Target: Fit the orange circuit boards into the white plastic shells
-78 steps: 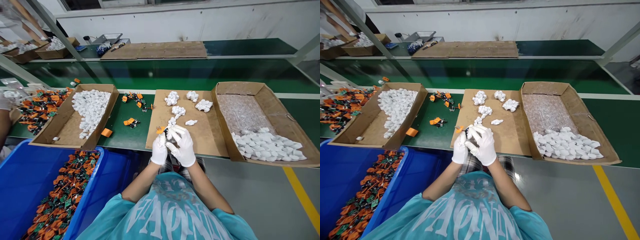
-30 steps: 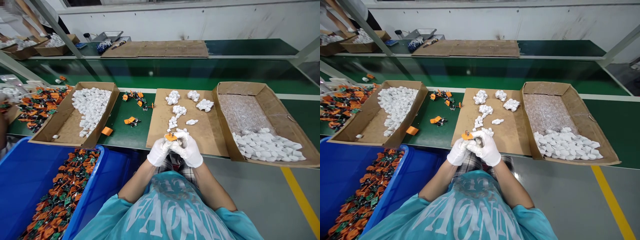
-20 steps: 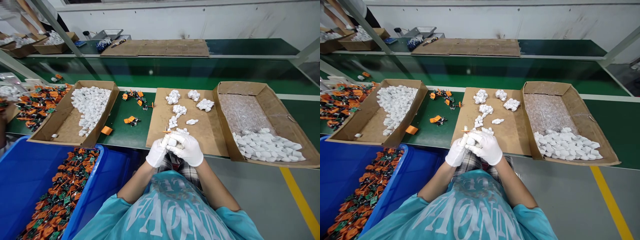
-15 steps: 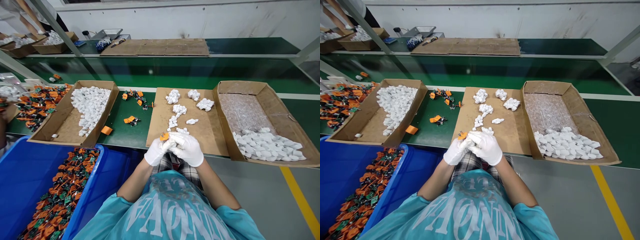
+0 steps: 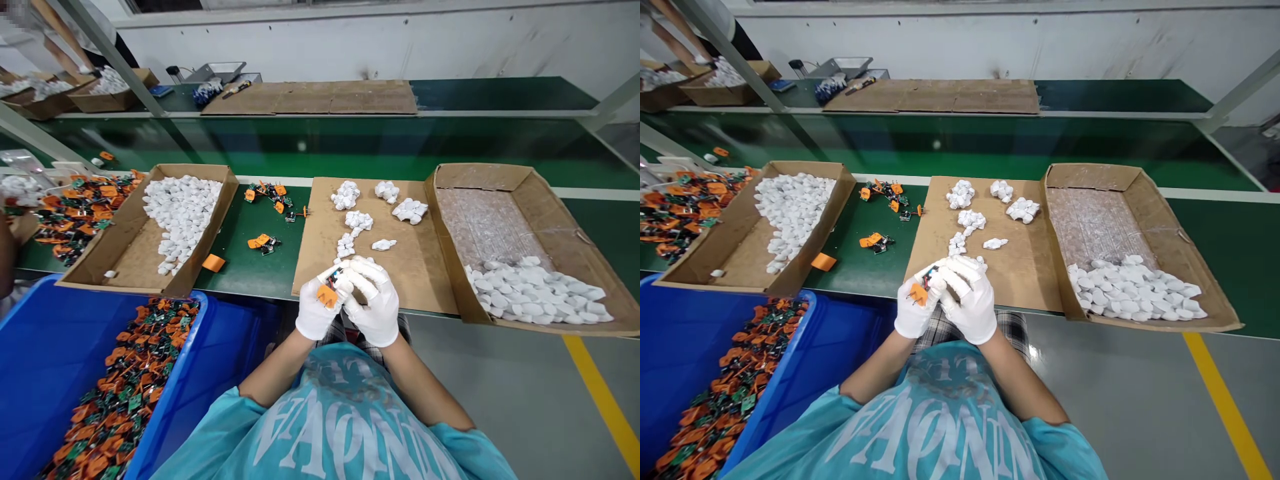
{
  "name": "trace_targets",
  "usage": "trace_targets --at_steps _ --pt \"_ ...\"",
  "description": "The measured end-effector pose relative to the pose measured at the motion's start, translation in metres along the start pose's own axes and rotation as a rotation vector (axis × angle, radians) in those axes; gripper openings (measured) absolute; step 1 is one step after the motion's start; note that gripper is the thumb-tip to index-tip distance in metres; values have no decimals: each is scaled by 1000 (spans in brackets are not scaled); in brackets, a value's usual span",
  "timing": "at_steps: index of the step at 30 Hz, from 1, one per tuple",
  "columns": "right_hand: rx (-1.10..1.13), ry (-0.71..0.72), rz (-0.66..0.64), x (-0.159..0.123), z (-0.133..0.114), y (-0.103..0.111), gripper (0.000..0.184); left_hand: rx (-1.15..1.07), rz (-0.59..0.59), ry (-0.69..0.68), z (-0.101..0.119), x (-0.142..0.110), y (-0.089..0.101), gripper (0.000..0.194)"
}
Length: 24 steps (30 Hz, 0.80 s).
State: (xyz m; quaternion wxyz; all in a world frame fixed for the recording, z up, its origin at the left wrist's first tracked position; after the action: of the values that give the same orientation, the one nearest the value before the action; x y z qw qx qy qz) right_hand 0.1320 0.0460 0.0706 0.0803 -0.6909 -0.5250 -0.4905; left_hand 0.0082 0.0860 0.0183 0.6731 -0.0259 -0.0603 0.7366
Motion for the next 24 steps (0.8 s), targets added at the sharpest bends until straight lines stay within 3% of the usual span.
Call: trace_targets --at_steps 4,9,13,16,20,24 --pt "31 39 -60 3 -1 -1 47 51 23 31 -1 3 3 33" --pt "155 71 -242 10 5 -15 45 95 -7 111 -17 7 8 38" --pt "198 159 -238 13 3 -14 31 98 -252 176 -23 7 -3 48" --pt "183 157 -240 15 1 -14 22 -56 -396 228 -28 1 -14 59" --pt "235 93 -249 14 0 -16 18 -277 -422 323 -37 -8 -29 66" --pt "449 -150 -355 10 14 -27 32 -362 -390 363 -38 -11 -36 69"
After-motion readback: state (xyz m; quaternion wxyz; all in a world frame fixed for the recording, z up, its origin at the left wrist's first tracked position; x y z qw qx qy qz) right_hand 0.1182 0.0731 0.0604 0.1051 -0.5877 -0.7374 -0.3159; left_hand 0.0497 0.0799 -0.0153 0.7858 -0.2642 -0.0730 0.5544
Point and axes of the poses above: each hand's wrist, its own x-axis towards the middle knuckle, its own y-axis out of the back of the hand, z = x × y, the point moved 9 cm from there along x, towards the middle knuckle, and after that the axes turned 1 degree about -y, right-handed, at the moved point
